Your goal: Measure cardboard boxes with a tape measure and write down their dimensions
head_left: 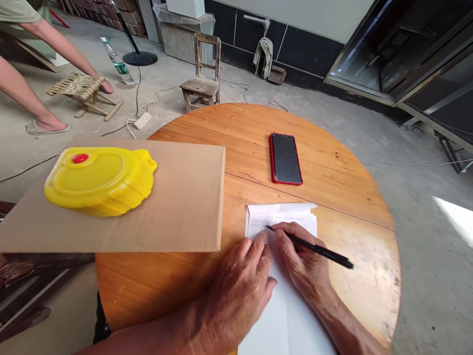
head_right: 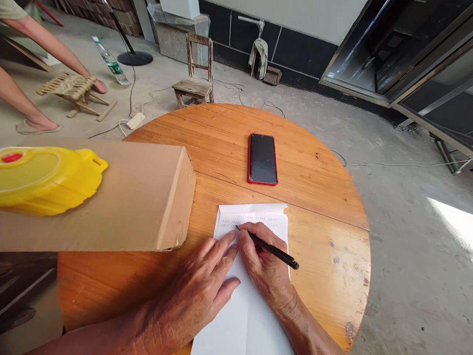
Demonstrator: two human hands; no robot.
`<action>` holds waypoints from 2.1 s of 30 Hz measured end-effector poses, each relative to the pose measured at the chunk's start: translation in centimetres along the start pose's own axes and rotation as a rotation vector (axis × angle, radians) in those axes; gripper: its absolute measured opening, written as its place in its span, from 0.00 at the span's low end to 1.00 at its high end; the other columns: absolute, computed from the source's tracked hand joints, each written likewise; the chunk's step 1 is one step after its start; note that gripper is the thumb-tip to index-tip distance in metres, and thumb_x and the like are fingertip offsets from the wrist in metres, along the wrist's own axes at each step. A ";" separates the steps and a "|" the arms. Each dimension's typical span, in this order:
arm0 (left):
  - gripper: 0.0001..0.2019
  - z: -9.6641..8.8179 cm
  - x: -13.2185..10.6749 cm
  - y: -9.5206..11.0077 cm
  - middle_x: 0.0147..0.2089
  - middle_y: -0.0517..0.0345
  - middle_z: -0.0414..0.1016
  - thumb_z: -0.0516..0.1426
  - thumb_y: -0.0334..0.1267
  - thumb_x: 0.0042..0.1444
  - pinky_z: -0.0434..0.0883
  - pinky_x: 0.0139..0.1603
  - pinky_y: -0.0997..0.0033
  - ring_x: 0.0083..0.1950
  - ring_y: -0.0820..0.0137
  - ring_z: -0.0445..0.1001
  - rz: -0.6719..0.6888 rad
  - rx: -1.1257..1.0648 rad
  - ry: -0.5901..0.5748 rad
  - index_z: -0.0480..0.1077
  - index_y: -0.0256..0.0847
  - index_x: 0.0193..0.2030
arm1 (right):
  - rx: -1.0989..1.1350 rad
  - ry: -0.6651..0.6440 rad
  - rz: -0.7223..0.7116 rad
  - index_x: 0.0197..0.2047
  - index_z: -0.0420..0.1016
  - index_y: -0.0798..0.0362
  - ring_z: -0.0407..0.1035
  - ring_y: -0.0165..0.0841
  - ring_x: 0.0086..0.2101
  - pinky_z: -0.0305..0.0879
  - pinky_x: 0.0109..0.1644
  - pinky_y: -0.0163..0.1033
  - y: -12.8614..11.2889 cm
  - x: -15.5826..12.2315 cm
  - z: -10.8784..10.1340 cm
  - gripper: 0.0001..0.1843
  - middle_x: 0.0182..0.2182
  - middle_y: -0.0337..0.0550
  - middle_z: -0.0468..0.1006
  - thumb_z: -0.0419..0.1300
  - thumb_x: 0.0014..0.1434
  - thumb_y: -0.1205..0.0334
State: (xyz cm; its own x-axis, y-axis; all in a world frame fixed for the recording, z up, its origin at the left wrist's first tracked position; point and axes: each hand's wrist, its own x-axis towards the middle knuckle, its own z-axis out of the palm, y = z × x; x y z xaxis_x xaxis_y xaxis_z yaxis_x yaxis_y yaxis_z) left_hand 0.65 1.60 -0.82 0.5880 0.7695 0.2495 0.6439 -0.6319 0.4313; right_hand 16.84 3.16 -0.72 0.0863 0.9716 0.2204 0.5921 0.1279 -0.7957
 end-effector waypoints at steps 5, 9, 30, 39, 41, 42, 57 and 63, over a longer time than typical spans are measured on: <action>0.23 0.0 -0.1 0.1 0.61 0.39 0.70 0.61 0.31 0.55 0.77 0.50 0.52 0.50 0.54 0.73 0.000 -0.004 -0.009 0.67 0.27 0.57 | -0.004 -0.008 -0.015 0.40 0.77 0.51 0.69 0.26 0.27 0.66 0.31 0.31 -0.1 0.0 0.1 0.07 0.30 0.36 0.79 0.57 0.64 0.65; 0.23 0.0 -0.2 0.0 0.62 0.40 0.69 0.61 0.32 0.56 0.76 0.51 0.52 0.52 0.54 0.73 -0.009 -0.007 -0.027 0.66 0.28 0.58 | -0.016 0.011 -0.009 0.39 0.77 0.51 0.68 0.25 0.26 0.65 0.31 0.31 -0.2 0.1 0.1 0.07 0.29 0.36 0.78 0.57 0.64 0.66; 0.19 -0.2 0.0 -0.1 0.63 0.40 0.69 0.61 0.34 0.57 0.76 0.51 0.54 0.52 0.54 0.73 0.013 0.030 -0.026 0.69 0.30 0.54 | 0.047 0.053 0.067 0.38 0.78 0.51 0.70 0.29 0.25 0.66 0.29 0.34 -0.3 -0.1 -0.2 0.07 0.27 0.37 0.78 0.58 0.63 0.64; 0.20 -0.2 -0.1 -0.1 0.62 0.40 0.70 0.61 0.33 0.56 0.76 0.51 0.54 0.52 0.54 0.73 0.004 0.024 -0.022 0.68 0.30 0.55 | 0.019 0.024 0.050 0.37 0.78 0.51 0.68 0.27 0.25 0.66 0.29 0.32 -0.3 -0.1 -0.1 0.07 0.27 0.37 0.78 0.58 0.63 0.64; 0.20 -0.3 -0.1 -0.1 0.63 0.40 0.69 0.61 0.33 0.56 0.76 0.51 0.54 0.52 0.54 0.73 0.006 0.023 -0.023 0.68 0.30 0.55 | 0.040 0.032 0.052 0.37 0.78 0.51 0.69 0.27 0.25 0.66 0.30 0.32 -0.3 -0.1 -0.2 0.07 0.28 0.37 0.78 0.58 0.63 0.64; 0.21 -0.3 0.0 -0.1 0.62 0.40 0.69 0.61 0.33 0.56 0.76 0.51 0.54 0.52 0.54 0.73 0.008 0.023 -0.025 0.68 0.30 0.56 | 0.044 0.038 0.051 0.37 0.78 0.51 0.69 0.27 0.25 0.67 0.30 0.32 -0.3 -0.1 -0.2 0.07 0.28 0.37 0.79 0.58 0.63 0.64; 0.19 -0.5 0.1 -0.2 0.64 0.42 0.68 0.60 0.34 0.58 0.75 0.51 0.55 0.52 0.56 0.73 0.015 0.031 -0.044 0.68 0.31 0.56 | 0.121 0.095 0.147 0.35 0.78 0.50 0.62 0.27 0.18 0.63 0.23 0.34 -0.5 -0.2 -0.5 0.07 0.19 0.34 0.72 0.59 0.62 0.60; 0.20 -0.3 0.1 -0.2 0.64 0.42 0.68 0.60 0.33 0.57 0.75 0.51 0.54 0.53 0.54 0.72 0.013 0.023 -0.021 0.68 0.30 0.56 | 0.134 0.081 0.144 0.36 0.77 0.50 0.62 0.27 0.18 0.62 0.22 0.33 -0.3 0.0 -0.3 0.07 0.19 0.33 0.71 0.58 0.62 0.60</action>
State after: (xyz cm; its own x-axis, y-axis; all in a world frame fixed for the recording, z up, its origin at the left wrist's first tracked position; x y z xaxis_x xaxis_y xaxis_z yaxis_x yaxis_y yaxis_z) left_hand 0.38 1.85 -0.62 0.6064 0.7592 0.2366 0.6472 -0.6440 0.4079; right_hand 16.90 3.02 -0.34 0.2299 0.9631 0.1398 0.4577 0.0197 -0.8889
